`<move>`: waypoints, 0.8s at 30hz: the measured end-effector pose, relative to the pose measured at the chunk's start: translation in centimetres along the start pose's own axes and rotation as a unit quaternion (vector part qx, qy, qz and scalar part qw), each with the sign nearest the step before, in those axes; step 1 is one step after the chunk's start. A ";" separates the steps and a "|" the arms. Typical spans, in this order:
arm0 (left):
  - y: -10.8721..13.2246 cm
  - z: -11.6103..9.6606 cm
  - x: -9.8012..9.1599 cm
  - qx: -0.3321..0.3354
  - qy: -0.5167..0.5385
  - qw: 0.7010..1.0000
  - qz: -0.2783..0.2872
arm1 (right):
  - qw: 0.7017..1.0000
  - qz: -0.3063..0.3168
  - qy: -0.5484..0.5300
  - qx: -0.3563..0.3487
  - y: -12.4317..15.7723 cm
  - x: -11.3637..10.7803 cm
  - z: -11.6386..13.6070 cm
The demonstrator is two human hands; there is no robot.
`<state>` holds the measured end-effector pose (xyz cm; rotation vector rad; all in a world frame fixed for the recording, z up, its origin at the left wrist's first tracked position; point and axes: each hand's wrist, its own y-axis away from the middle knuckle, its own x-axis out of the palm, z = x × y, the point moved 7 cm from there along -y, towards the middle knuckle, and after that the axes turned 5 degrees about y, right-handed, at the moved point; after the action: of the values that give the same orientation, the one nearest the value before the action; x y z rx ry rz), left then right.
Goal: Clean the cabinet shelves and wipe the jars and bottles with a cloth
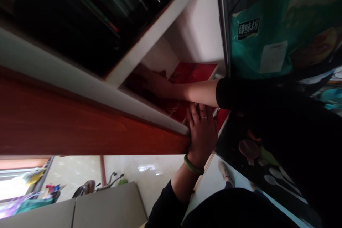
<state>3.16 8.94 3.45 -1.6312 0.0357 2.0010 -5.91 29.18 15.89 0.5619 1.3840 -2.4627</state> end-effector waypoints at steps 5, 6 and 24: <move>-0.1 0.1 0.0 -0.004 0.006 1.000 -0.011 | 0.974 0.155 0.093 -0.138 2.5 -1.1 0.5; -0.1 0.1 0.0 -0.005 0.009 1.000 -0.006 | 0.963 0.177 0.143 -0.147 2.7 -1.6 0.2; -0.3 0.0 0.2 -0.012 -0.012 1.000 0.002 | 0.990 0.098 0.071 0.079 2.7 -3.2 -2.7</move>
<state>3.25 9.25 3.30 -1.6237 0.0065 2.0306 -1.47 30.24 14.05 0.8807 1.1270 -2.4251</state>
